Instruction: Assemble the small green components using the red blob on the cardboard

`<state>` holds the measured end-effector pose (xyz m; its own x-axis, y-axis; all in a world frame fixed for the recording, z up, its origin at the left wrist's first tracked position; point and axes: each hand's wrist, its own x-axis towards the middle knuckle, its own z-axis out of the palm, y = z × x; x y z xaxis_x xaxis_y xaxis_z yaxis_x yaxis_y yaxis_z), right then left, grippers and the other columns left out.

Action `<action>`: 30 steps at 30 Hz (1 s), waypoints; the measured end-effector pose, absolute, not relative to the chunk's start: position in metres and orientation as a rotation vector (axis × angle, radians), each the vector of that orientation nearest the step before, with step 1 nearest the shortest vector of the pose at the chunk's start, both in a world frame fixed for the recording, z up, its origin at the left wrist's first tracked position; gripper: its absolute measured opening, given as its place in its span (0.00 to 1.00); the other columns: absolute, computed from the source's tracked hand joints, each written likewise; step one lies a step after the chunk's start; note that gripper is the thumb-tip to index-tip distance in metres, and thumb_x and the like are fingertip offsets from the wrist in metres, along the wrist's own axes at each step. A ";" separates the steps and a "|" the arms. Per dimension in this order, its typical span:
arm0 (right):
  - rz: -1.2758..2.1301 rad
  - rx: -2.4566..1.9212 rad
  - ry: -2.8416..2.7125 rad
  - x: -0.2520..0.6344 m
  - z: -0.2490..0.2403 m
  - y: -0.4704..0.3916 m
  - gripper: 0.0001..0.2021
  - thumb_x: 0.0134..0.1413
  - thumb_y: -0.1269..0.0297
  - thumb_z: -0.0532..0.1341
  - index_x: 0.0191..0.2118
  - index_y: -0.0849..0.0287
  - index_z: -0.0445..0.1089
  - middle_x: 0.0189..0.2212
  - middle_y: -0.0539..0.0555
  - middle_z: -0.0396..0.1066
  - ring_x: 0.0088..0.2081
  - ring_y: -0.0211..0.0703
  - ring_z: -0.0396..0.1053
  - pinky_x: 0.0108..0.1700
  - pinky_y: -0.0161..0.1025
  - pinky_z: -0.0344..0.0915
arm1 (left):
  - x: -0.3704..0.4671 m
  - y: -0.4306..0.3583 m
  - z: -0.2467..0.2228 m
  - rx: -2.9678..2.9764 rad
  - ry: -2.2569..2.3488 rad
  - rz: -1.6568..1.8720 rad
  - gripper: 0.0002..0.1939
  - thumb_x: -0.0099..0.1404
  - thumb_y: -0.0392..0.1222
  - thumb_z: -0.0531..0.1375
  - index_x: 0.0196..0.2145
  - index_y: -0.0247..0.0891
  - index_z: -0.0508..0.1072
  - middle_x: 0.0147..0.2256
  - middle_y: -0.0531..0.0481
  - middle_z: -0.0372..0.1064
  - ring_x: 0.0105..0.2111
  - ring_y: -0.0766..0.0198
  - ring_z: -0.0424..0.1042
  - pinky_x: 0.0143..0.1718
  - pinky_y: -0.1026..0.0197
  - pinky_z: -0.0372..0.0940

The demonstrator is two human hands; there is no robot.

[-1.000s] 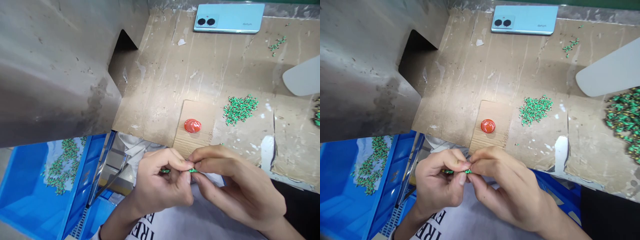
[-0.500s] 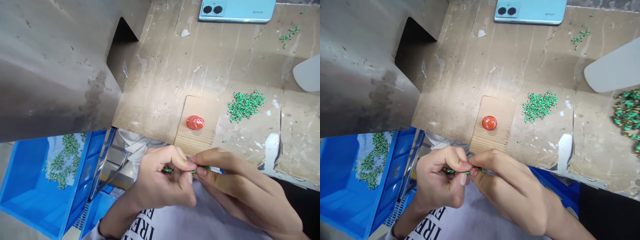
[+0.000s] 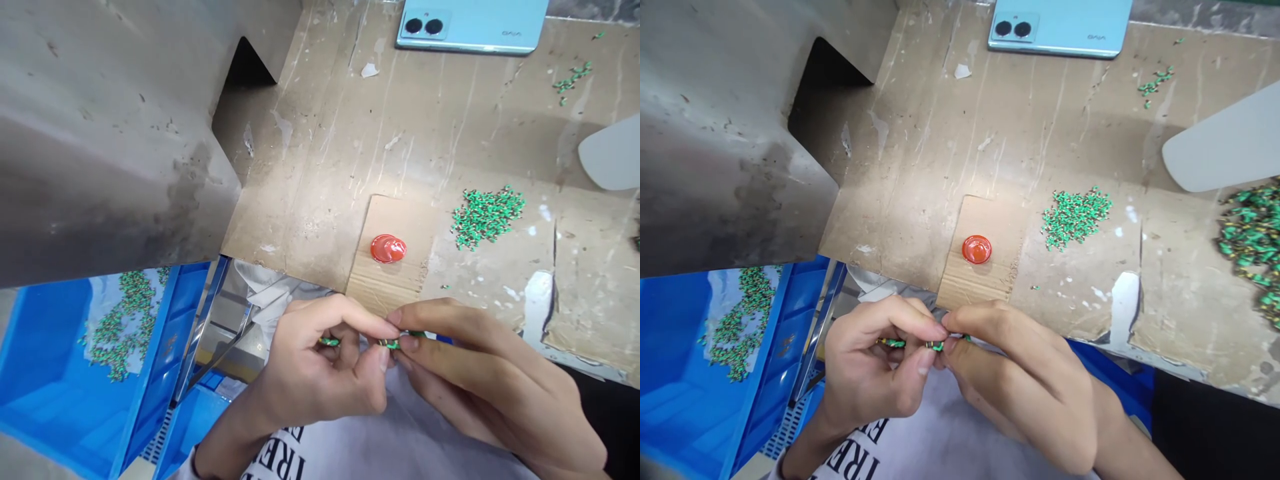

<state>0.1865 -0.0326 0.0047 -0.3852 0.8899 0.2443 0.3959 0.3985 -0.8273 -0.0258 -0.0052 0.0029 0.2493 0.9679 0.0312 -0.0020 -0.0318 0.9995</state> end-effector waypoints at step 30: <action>1.448 -1.205 -1.246 0.169 0.012 -0.020 0.05 0.69 0.70 0.71 0.40 0.51 0.80 0.31 0.47 0.81 0.31 0.37 0.79 0.34 0.30 0.78 | -0.036 0.007 -0.016 1.394 0.835 1.091 0.12 0.65 0.35 0.81 0.40 0.41 0.83 0.40 0.49 0.84 0.28 0.69 0.75 0.30 0.67 0.71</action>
<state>0.1694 -0.0200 0.0122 -0.1695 0.9766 -0.1325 -0.0143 -0.1369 -0.9905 -0.0363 0.0073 -0.0163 0.3216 0.9346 0.1519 -0.0981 -0.1266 0.9871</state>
